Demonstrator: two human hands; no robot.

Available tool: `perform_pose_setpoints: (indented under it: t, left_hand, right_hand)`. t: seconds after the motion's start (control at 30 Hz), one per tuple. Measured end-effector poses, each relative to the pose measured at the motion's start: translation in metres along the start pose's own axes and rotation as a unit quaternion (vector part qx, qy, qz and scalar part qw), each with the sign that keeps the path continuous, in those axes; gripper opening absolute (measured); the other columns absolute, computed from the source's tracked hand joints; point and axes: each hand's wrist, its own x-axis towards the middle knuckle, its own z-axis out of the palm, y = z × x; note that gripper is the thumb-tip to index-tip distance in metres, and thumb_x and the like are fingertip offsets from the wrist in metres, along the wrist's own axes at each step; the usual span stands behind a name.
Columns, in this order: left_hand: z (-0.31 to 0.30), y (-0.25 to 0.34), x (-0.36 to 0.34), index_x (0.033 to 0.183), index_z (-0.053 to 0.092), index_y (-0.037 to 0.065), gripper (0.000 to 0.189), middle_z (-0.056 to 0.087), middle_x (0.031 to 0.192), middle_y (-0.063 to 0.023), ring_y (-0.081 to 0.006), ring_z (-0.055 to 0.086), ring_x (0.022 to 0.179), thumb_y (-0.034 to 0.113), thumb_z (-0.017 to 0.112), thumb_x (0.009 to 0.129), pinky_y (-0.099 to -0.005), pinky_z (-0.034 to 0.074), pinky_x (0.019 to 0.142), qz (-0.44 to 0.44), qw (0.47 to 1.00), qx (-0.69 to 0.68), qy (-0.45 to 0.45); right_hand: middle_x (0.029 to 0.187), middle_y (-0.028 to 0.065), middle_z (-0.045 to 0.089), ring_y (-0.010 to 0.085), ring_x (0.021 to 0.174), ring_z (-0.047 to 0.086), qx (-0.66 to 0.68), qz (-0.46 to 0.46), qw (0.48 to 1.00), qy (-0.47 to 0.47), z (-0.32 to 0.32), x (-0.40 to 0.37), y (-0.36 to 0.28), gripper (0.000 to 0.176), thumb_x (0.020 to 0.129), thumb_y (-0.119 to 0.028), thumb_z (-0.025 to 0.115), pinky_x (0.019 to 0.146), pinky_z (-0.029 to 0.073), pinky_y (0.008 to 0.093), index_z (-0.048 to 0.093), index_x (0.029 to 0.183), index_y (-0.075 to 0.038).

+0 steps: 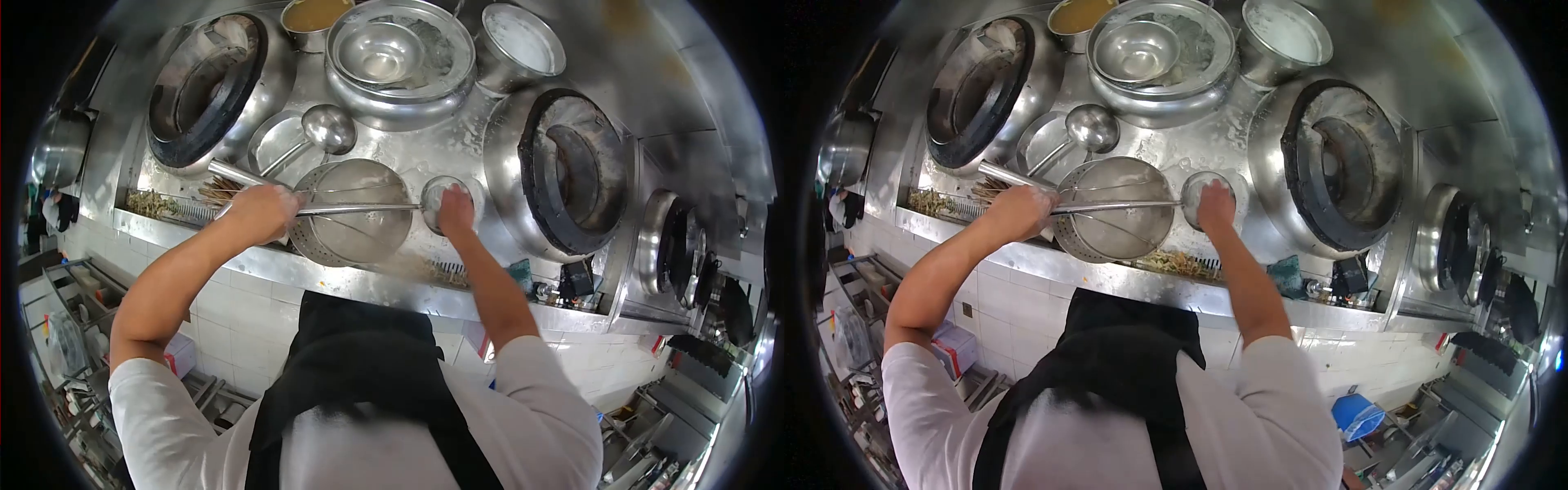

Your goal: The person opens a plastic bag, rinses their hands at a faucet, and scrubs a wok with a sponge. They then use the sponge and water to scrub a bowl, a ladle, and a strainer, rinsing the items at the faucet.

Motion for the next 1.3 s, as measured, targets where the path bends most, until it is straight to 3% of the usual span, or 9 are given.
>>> perform_pose_setpoints:
  t: [0.17, 0.23, 0.33, 0.5, 0.6, 0.63, 0.77, 0.83, 1.3]
  left_hand:
    - [0.014, -0.012, 0.003, 0.097, 0.059, 0.005, 0.027, 0.064, 0.080, -0.0160, -0.0319, 0.063, 0.078, 0.028, 0.058, 0.081, -0.0431, 0.050, 0.069, -0.015, 1.000, 0.025, -0.007]
    - [0.019, -0.016, 0.004, 0.096, 0.060, 0.005, 0.026, 0.064, 0.082, -0.0164, -0.0329, 0.063, 0.080, 0.026, 0.059, 0.081, -0.0428, 0.050, 0.070, -0.040, 0.999, 0.030, 0.003]
    - [0.006, 0.001, 0.004, 0.094, 0.060, 0.004, 0.025, 0.064, 0.083, -0.0168, -0.0338, 0.062, 0.082, 0.024, 0.059, 0.080, -0.0423, 0.050, 0.072, -0.025, 0.999, -0.022, -0.036]
    - [0.005, -0.013, 0.011, 0.094, 0.061, 0.003, 0.023, 0.064, 0.086, -0.0178, -0.0339, 0.062, 0.086, 0.021, 0.059, 0.079, -0.0431, 0.049, 0.076, -0.003, 0.999, -0.012, -0.037]
    - [-0.008, 0.002, 0.012, 0.095, 0.061, 0.003, 0.023, 0.063, 0.089, -0.0186, -0.0339, 0.061, 0.090, 0.020, 0.058, 0.080, -0.0434, 0.048, 0.078, -0.053, 0.995, -0.003, -0.086]
    - [-0.010, 0.005, 0.012, 0.096, 0.061, 0.003, 0.023, 0.063, 0.092, -0.0190, -0.0339, 0.060, 0.092, 0.020, 0.058, 0.080, -0.0434, 0.048, 0.079, -0.081, 0.992, -0.005, -0.099]
    - [0.011, 0.010, 0.005, 0.098, 0.059, 0.000, 0.029, 0.062, 0.096, -0.0206, -0.0344, 0.060, 0.094, 0.022, 0.059, 0.079, -0.0421, 0.047, 0.081, -0.068, 0.992, -0.041, -0.098]
    - [0.020, 0.011, 0.008, 0.099, 0.059, -0.001, 0.032, 0.062, 0.097, -0.0208, -0.0350, 0.060, 0.094, 0.024, 0.061, 0.078, -0.0421, 0.048, 0.081, -0.043, 0.993, -0.057, -0.099]
    - [0.007, 0.037, 0.028, 0.091, 0.066, -0.002, 0.033, 0.065, 0.088, -0.0208, -0.0365, 0.063, 0.082, 0.025, 0.068, 0.072, -0.0409, 0.050, 0.072, 0.042, 0.994, -0.096, -0.043]
  right_hand:
    - [0.107, 0.0207, 0.053, 0.0360, 0.096, 0.055, 0.084, 0.059, 0.994, 0.027, 0.027, -0.029, -0.014, 0.019, 0.079, -0.010, 0.048, 0.080, 0.045, 0.0454, 0.060, 0.088, 0.001]
    - [0.110, 0.0222, 0.052, 0.0369, 0.099, 0.053, -0.019, -0.180, 0.977, -0.109, 0.010, -0.045, 0.013, 0.020, 0.079, -0.010, 0.048, 0.082, 0.044, 0.0459, 0.059, 0.091, 0.002]
    - [0.118, 0.0214, 0.050, 0.0373, 0.105, 0.051, -0.007, 0.023, 0.980, -0.195, -0.045, -0.017, -0.008, 0.022, 0.079, -0.009, 0.048, 0.088, 0.042, 0.0452, 0.060, 0.095, 0.000]
    - [0.134, 0.0224, 0.038, 0.0398, 0.125, 0.036, -0.051, -0.233, 0.971, 0.027, -0.011, -0.017, 0.000, 0.034, 0.079, -0.011, 0.048, 0.096, 0.040, 0.0441, 0.058, 0.111, -0.004]
    - [0.134, 0.0227, 0.038, 0.0402, 0.127, 0.032, 0.105, 0.032, 0.993, -0.042, -0.030, -0.020, 0.010, 0.038, 0.079, -0.011, 0.048, 0.098, 0.037, 0.0451, 0.054, 0.116, -0.003]
    - [0.132, 0.0239, 0.040, 0.0423, 0.123, 0.036, -0.114, -0.063, 0.985, -0.111, -0.034, -0.029, 0.008, 0.044, 0.080, -0.015, 0.048, 0.098, 0.037, 0.0455, 0.050, 0.121, -0.002]
    - [0.128, 0.0269, 0.042, 0.0430, 0.118, 0.042, 0.037, -0.011, 0.990, -0.139, 0.009, -0.062, -0.032, 0.049, 0.077, -0.015, 0.052, 0.097, 0.038, 0.0458, 0.048, 0.123, -0.001]
    - [0.125, 0.0293, 0.042, 0.0432, 0.112, 0.047, 0.223, 0.055, 0.970, 0.081, 0.024, -0.049, -0.045, 0.052, 0.073, -0.011, 0.054, 0.094, 0.039, 0.0477, 0.048, 0.124, -0.002]
    - [0.124, 0.0183, 0.047, 0.0366, 0.119, 0.039, 0.127, -0.141, 0.965, 0.183, -0.033, -0.047, -0.185, 0.044, 0.076, -0.005, 0.049, 0.097, 0.034, 0.0493, 0.054, 0.119, -0.006]
